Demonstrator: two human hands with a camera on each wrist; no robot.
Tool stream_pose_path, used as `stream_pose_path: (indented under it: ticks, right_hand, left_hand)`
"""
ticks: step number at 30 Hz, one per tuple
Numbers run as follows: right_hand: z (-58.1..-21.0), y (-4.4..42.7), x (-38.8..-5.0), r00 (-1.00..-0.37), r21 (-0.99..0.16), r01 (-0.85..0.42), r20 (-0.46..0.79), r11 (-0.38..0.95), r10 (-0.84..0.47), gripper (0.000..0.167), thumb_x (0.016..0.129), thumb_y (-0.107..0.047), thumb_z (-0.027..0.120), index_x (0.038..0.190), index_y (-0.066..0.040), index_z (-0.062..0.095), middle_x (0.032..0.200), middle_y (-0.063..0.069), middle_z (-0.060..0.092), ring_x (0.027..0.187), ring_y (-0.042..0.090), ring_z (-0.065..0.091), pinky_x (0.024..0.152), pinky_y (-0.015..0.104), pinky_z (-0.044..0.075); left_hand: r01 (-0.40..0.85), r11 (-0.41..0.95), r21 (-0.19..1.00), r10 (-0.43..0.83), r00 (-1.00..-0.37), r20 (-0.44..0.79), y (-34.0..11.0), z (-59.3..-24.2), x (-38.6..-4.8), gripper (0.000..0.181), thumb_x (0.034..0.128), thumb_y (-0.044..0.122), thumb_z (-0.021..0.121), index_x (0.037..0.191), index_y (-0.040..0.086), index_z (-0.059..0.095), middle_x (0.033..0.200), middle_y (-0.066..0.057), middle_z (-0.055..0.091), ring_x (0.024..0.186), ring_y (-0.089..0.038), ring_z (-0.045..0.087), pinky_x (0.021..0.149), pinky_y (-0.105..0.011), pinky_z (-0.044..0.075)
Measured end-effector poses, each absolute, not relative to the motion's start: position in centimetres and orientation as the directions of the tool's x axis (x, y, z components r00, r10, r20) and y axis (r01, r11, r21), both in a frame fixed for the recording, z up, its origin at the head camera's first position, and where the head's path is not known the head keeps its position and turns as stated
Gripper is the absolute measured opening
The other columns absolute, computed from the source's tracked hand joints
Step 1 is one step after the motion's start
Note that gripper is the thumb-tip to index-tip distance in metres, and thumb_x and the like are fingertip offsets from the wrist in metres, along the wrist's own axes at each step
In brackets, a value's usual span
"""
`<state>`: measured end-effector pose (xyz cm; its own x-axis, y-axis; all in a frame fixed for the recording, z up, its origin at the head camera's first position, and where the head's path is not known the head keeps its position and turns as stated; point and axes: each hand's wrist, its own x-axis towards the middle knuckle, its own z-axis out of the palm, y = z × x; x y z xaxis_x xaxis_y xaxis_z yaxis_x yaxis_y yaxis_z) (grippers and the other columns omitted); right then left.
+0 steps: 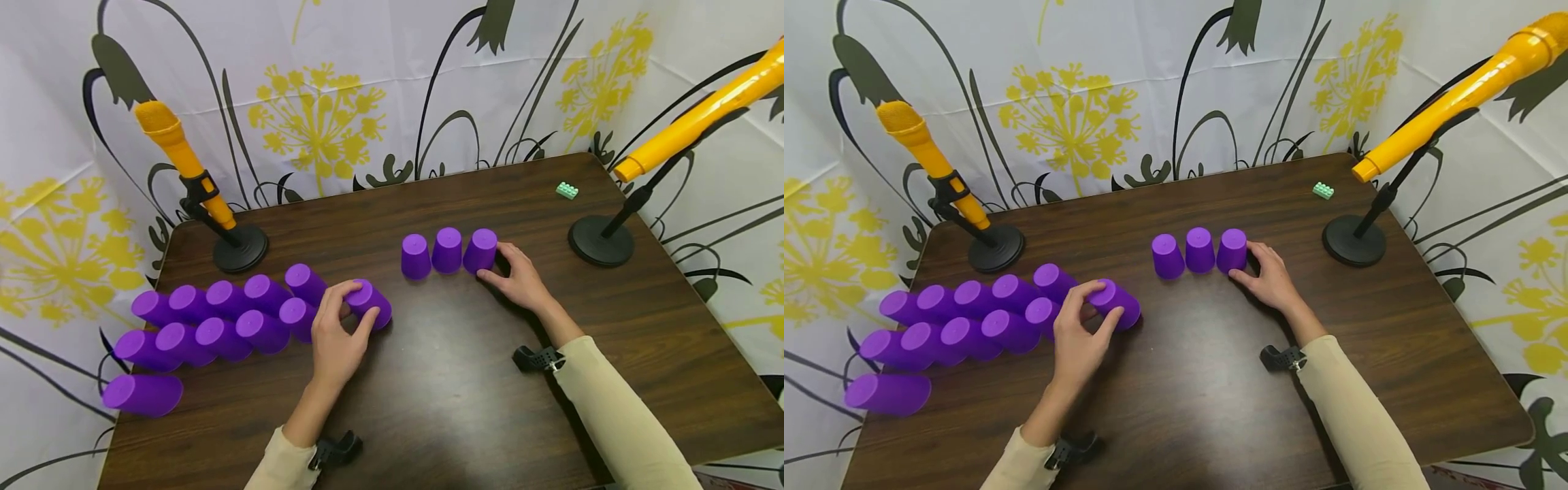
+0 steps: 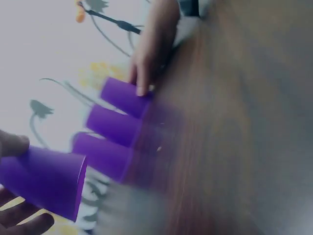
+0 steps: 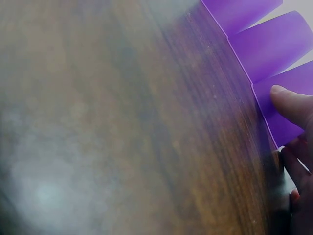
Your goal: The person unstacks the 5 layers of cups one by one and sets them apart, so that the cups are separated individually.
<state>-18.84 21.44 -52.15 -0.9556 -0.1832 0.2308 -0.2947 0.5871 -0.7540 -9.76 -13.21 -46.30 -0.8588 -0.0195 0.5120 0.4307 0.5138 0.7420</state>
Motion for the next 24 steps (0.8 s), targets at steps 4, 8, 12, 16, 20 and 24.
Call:
stream_pose_path:
  ticks: [4,8,12,16,20,24]
  right_hand:
    - [-52.2,21.5,-18.7,-0.957,-0.756,-0.291,0.230,0.586,-0.179,0.059,0.084,-0.020,0.079,0.133,0.002,0.054,0.129,0.020,0.057,0.125,0.036,0.049,0.106,0.054,0.034]
    - [-52.0,21.5,-18.7,-0.957,-0.755,-0.289,0.230,0.589,-0.175,0.059,0.084,-0.021,0.079,0.133,0.002,0.054,0.129,0.020,0.057,0.125,0.036,0.049,0.106,0.055,0.033]
    - [-52.0,21.5,-18.8,-0.959,-0.753,-0.282,0.219,0.595,-0.178,0.060,0.085,-0.022,0.078,0.134,0.002,0.053,0.131,0.021,0.056,0.126,0.037,0.048,0.107,0.056,0.033]
    - [-52.0,21.5,-18.7,-0.960,-0.753,-0.281,0.218,0.595,-0.178,0.060,0.085,-0.021,0.078,0.134,0.003,0.053,0.131,0.021,0.056,0.126,0.038,0.048,0.107,0.056,0.032]
    - [-52.0,21.4,-18.7,-0.959,-0.756,-0.285,0.224,0.589,-0.175,0.059,0.084,-0.019,0.078,0.133,0.003,0.053,0.130,0.021,0.057,0.125,0.038,0.048,0.106,0.055,0.033]
    - [-52.0,21.3,-18.8,-0.959,-0.755,-0.285,0.222,0.590,-0.178,0.059,0.084,-0.020,0.078,0.133,0.002,0.053,0.129,0.021,0.057,0.125,0.037,0.048,0.106,0.055,0.033]
  left_hand:
    - [0.492,0.480,0.726,-0.043,-0.813,0.580,-15.8,-44.4,-5.5,0.049,0.0712,-0.001,0.085,0.116,0.004,0.066,0.119,-0.009,0.064,0.104,-0.018,0.060,0.079,-0.021,0.052]
    - [0.515,0.483,0.708,-0.216,-0.714,0.666,-18.3,-41.9,-2.4,0.044,0.0647,-0.013,0.082,0.106,-0.011,0.066,0.109,-0.026,0.063,0.100,-0.018,0.061,0.077,-0.015,0.052]
    - [0.304,0.613,0.729,-0.455,-0.618,0.641,-23.3,-42.9,-0.4,0.042,0.0656,-0.007,0.085,0.105,-0.008,0.070,0.107,-0.016,0.066,0.095,-0.011,0.062,0.072,-0.010,0.050]
    - [-0.036,0.754,0.656,-0.558,-0.563,0.609,-28.8,-45.5,0.9,0.047,0.0678,0.011,0.089,0.111,0.006,0.073,0.106,0.022,0.058,0.090,0.004,0.055,0.073,-0.004,0.042]
    - [-0.175,0.785,0.594,-0.581,-0.541,0.608,-31.6,-46.8,1.0,0.047,0.0685,0.020,0.089,0.112,0.011,0.073,0.105,0.038,0.042,0.095,-0.003,0.053,0.083,-0.011,0.036]
    - [-0.166,0.799,0.578,-0.559,-0.558,0.613,-32.5,-47.4,0.5,0.044,0.0691,0.016,0.089,0.109,0.005,0.072,0.104,0.026,0.051,0.106,-0.030,0.056,0.095,-0.018,0.037]
